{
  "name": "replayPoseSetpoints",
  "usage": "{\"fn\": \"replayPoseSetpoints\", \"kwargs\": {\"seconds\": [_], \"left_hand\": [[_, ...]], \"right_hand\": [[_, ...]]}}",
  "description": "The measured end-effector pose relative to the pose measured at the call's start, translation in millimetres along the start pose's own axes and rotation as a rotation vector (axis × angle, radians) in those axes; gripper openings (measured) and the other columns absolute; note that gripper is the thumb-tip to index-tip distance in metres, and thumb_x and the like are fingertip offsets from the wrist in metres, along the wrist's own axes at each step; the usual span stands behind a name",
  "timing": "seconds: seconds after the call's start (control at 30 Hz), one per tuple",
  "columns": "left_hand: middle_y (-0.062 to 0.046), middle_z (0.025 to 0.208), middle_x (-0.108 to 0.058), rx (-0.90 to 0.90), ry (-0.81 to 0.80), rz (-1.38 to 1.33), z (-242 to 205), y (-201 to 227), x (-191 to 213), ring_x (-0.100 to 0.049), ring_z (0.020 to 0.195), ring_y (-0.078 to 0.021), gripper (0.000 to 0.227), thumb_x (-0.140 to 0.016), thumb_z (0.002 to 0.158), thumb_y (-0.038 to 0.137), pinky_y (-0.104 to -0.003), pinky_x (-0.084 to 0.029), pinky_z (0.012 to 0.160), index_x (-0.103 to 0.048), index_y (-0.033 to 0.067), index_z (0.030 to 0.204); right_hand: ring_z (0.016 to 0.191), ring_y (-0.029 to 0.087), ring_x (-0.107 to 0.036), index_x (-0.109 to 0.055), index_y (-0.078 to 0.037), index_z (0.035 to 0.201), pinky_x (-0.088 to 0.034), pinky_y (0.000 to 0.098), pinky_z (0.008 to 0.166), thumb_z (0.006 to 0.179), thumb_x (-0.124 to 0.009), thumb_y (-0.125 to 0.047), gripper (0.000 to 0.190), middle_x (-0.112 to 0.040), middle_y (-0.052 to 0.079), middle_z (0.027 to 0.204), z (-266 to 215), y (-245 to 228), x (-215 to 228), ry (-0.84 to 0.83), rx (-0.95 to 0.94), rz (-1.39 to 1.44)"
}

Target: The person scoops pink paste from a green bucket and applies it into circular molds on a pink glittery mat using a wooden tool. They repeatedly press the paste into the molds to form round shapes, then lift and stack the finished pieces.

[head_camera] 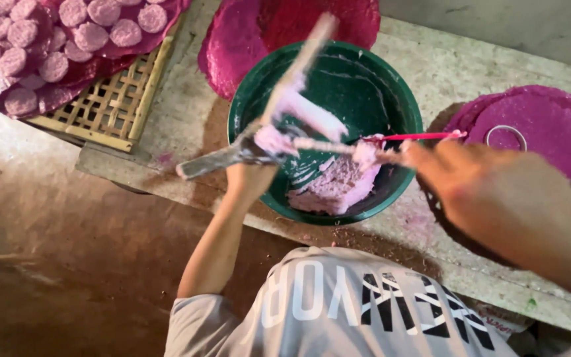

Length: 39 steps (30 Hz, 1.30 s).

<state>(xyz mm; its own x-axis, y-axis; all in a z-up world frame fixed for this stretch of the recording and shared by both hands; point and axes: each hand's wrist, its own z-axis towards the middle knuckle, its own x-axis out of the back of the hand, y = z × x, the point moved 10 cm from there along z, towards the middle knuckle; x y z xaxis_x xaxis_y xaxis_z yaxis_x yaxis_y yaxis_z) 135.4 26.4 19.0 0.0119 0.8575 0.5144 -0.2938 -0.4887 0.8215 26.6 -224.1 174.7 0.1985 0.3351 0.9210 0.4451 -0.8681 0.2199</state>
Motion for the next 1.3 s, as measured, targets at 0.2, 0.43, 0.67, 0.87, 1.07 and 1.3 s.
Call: {"fn": "replayPoseSetpoints", "kwargs": {"seconds": [0.2, 0.43, 0.67, 0.87, 1.07, 1.3], "left_hand": [[-0.008, 0.116, -0.065, -0.139, 0.176, -0.494, -11.1, 32.5, -39.3, -0.065, 0.105, -0.017, 0.061, -0.075, 0.085, 0.0, -0.031, -0.055, 0.096, -0.047, -0.0046, 0.138], [-0.009, 0.117, -0.07, -0.083, 0.136, -0.676, 1.1, 14.2, -19.1, -0.067, 0.111, -0.0156, 0.041, -0.071, 0.091, -0.005, -0.03, -0.055, 0.101, -0.06, -0.0034, 0.13], [-0.019, 0.132, -0.06, -0.24, 0.361, 0.074, 9.1, 59.7, 8.4, -0.065, 0.107, -0.0284, 0.067, -0.079, 0.08, 0.013, -0.038, -0.055, 0.095, -0.052, 0.0057, 0.141], [-0.014, 0.148, -0.047, -0.09, 0.254, 0.417, 22.9, 58.1, 13.4, -0.058, 0.118, -0.032, 0.087, -0.081, 0.076, 0.028, -0.041, -0.053, 0.092, -0.044, -0.0002, 0.151], [-0.021, 0.166, -0.023, -0.197, 0.187, 0.543, 16.8, 71.0, -8.2, -0.052, 0.126, -0.0362, 0.057, -0.078, 0.08, 0.023, -0.041, -0.052, 0.098, -0.062, 0.0143, 0.134], [-0.026, 0.16, -0.04, -0.293, 0.293, 0.586, 22.6, 72.0, -6.0, -0.064, 0.113, -0.0309, 0.065, -0.072, 0.08, 0.021, -0.036, -0.059, 0.084, -0.055, 0.0092, 0.142]], "right_hand": [[0.105, 0.046, -0.064, -0.049, -0.004, 0.152, -0.056, 0.0467, 0.086, 0.076, -0.05, 0.012, 0.077, -0.053, 0.033, 0.139, 54.1, -49.6, 0.7, 0.755, 0.168, 0.598], [0.1, 0.045, -0.064, -0.054, -0.003, 0.144, -0.054, 0.0476, 0.081, 0.082, -0.054, 0.011, 0.063, -0.062, 0.024, 0.117, 33.4, -33.3, -95.9, 0.58, 0.089, 0.788], [0.075, 0.038, -0.071, -0.06, -0.007, 0.141, -0.055, 0.0426, 0.065, 0.095, -0.058, -0.003, 0.047, -0.07, 0.023, 0.092, 40.4, 1.0, -102.7, 0.48, -0.051, 1.008], [0.064, 0.025, -0.065, -0.063, -0.005, 0.135, -0.051, 0.0371, 0.058, 0.095, -0.066, -0.009, 0.041, -0.068, 0.025, 0.081, 40.7, -30.2, -135.3, 0.448, -0.03, 1.09], [0.07, 0.025, -0.06, -0.063, -0.006, 0.14, -0.053, 0.0394, 0.067, 0.099, -0.063, -0.01, 0.04, -0.067, 0.027, 0.087, 48.8, 21.3, -136.1, 0.419, -0.138, 1.124], [0.084, 0.03, -0.064, -0.06, -0.004, 0.137, -0.053, 0.041, 0.076, 0.1, -0.059, -0.011, 0.038, -0.069, 0.024, 0.097, 33.7, -18.2, -116.4, 0.817, 0.179, 0.917]]}}
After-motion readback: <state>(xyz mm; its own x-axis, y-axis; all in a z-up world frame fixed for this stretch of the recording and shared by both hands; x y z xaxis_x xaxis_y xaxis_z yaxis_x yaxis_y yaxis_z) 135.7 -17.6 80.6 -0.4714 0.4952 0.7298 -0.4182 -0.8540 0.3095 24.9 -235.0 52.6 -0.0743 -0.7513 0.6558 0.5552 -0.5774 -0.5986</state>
